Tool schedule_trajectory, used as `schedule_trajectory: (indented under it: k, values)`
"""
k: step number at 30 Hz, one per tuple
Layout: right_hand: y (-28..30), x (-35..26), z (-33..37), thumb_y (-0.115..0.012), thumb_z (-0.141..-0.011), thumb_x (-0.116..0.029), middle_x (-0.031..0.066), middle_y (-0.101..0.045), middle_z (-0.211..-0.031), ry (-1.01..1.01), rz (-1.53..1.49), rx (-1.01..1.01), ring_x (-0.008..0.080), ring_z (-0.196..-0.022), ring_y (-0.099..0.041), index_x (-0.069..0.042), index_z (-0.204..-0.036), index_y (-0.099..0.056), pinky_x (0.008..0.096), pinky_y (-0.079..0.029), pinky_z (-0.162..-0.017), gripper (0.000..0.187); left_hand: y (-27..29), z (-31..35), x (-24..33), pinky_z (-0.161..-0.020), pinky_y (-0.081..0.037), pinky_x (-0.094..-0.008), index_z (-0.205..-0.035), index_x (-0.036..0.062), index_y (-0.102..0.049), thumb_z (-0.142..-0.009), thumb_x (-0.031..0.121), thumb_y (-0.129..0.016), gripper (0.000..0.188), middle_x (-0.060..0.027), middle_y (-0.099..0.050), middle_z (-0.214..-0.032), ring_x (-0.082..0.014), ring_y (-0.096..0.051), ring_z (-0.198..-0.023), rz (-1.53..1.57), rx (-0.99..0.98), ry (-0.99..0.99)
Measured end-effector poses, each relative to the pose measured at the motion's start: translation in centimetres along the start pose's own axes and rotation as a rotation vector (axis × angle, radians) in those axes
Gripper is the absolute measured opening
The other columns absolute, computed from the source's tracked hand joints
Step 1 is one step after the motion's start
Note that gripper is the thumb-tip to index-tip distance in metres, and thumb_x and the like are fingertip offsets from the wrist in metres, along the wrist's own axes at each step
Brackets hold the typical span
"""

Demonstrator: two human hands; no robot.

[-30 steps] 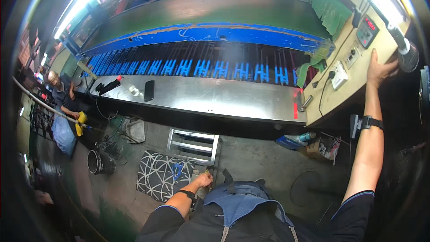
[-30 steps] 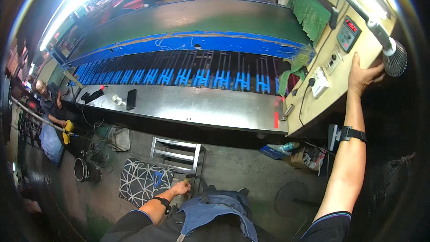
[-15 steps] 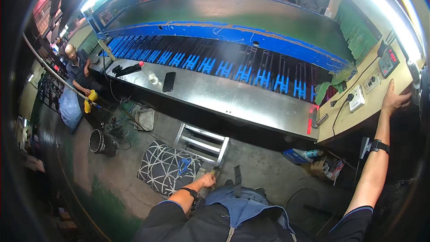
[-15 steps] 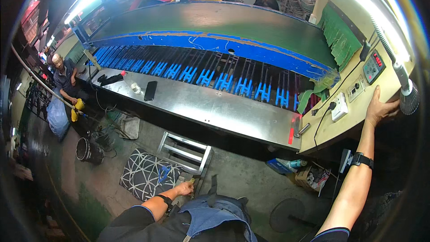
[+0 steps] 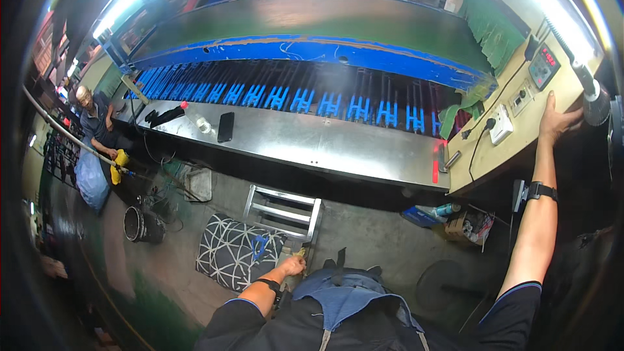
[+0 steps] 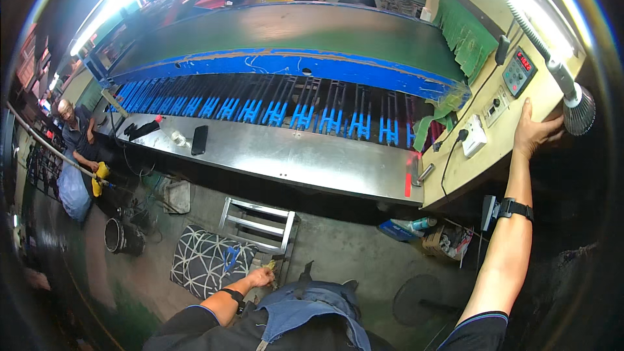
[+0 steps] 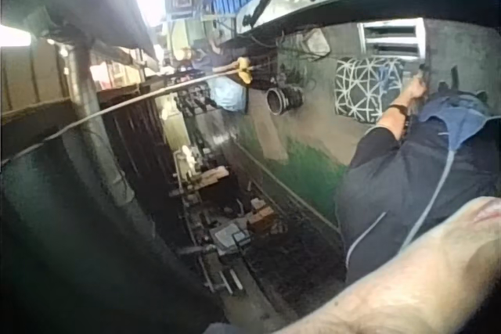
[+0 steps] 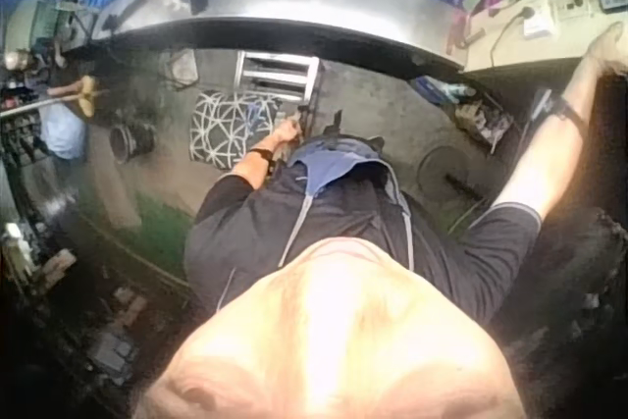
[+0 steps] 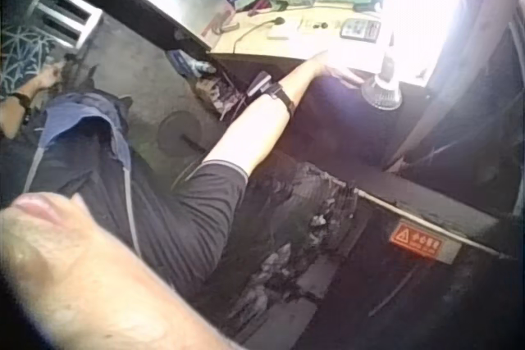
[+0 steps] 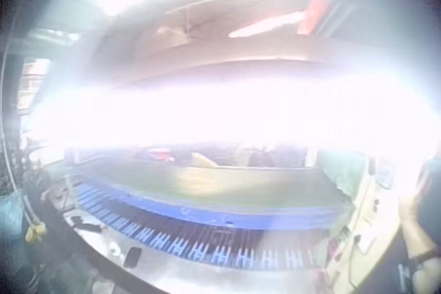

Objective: Operating and adjusting the settings of a conveyor machine in a shoe factory environment.

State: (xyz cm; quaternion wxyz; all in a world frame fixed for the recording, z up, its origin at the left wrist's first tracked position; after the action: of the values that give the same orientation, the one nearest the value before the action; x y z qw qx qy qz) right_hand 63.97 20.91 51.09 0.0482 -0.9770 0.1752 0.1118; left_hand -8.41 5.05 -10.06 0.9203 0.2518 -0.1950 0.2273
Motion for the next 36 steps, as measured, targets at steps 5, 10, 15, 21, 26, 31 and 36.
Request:
schedule_trajectory:
  k: [5, 10, 15, 21, 26, 31, 36]
  values:
    - [0.0, -0.1, 0.1, -0.082, -0.071, -0.051, 0.0293, -0.036, -0.146, 0.028, 0.154, -0.039, 0.0465, -0.138, -0.029, 0.003, -0.147, -0.029, 0.0594, -0.023, -0.113, 0.108, 0.4, -0.6, 0.8, -0.070, -0.053, -0.0327, -0.096, 0.0008, -0.066, -0.086, 0.017, -0.061, 0.019, -0.0092, -0.070, -0.084, -0.0184, -0.068, -0.075, 0.022, 0.022, -0.098]
    - [-0.3, 0.4, 0.2, -0.082, -0.072, -0.051, 0.0313, -0.032, -0.148, -0.020, 0.154, -0.083, 0.0462, -0.141, -0.021, 0.005, -0.147, -0.027, 0.0587, -0.020, -0.114, 0.108, 0.4, -0.7, 1.0, -0.071, -0.054, -0.0329, -0.097, 0.0002, -0.065, -0.086, 0.015, -0.061, 0.019, -0.0096, -0.070, -0.085, -0.0187, -0.069, -0.076, -0.040, 0.049, -0.088]
    - [-0.2, 0.2, 0.1, -0.082, -0.073, -0.051, 0.0306, -0.031, -0.149, -0.011, 0.156, -0.066, 0.0454, -0.142, -0.021, 0.004, -0.148, -0.026, 0.0584, -0.018, -0.115, 0.109, 0.0, -0.8, 0.8, -0.071, -0.055, -0.0333, -0.099, 0.0003, -0.066, -0.086, 0.015, -0.063, 0.020, -0.0100, -0.071, -0.087, -0.0187, -0.070, -0.076, -0.066, 0.046, -0.081]
    - [-0.2, 0.2, 0.1, -0.082, -0.072, -0.052, 0.0299, -0.032, -0.148, -0.016, 0.093, -0.057, 0.0453, -0.141, -0.022, 0.002, -0.148, -0.026, 0.0592, -0.018, -0.114, 0.109, -0.6, -0.8, 0.2, -0.070, -0.055, -0.0326, -0.100, 0.0010, -0.067, -0.087, 0.016, -0.063, 0.020, -0.0092, -0.072, -0.086, -0.0179, -0.070, -0.075, 0.060, 0.032, -0.045]
    - [-0.3, 0.4, 0.3, -0.081, -0.069, -0.057, 0.0278, -0.033, -0.149, -0.034, 0.163, -0.055, 0.0450, -0.140, -0.027, -0.005, -0.150, -0.025, 0.0624, -0.024, -0.109, 0.111, -0.1, -0.3, 1.1, -0.071, -0.055, -0.0327, -0.100, 0.0017, -0.067, -0.086, 0.017, -0.064, 0.021, -0.0093, -0.072, -0.086, -0.0184, -0.070, -0.076, 0.011, 0.060, -0.054]
    - [-0.1, 0.1, 0.2, -0.081, -0.071, -0.054, 0.0291, -0.033, -0.148, -0.051, 0.193, -0.089, 0.0461, -0.140, -0.024, 0.001, -0.148, -0.027, 0.0599, -0.019, -0.113, 0.109, 0.4, 0.4, 2.3, -0.071, -0.055, -0.0331, -0.099, 0.0018, -0.067, -0.086, 0.017, -0.064, 0.020, -0.0101, -0.072, -0.087, -0.0190, -0.071, -0.077, -0.224, 0.029, -0.027]
    - [0.1, -0.4, 0.1, -0.082, -0.071, -0.052, 0.0294, -0.032, -0.148, -0.034, 0.150, -0.075, 0.0458, -0.140, -0.025, 0.001, -0.148, -0.026, 0.0598, -0.019, -0.113, 0.109, 0.1, 0.5, 2.2, -0.070, -0.054, -0.0329, -0.097, 0.0013, -0.067, -0.086, 0.015, -0.062, 0.018, -0.0099, -0.071, -0.086, -0.0192, -0.069, -0.075, 0.114, 0.009, 0.000]
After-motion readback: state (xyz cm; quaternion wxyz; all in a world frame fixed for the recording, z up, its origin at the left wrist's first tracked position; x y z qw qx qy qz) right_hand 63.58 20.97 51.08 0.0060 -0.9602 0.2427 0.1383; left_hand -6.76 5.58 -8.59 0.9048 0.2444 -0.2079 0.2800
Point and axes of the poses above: each hand's wrist, its own z-axis away from the middle knuckle, its own y-axis out of the back of the hand, x = y × z, the point moved 6 cm from there along -z, towards the middle knuckle
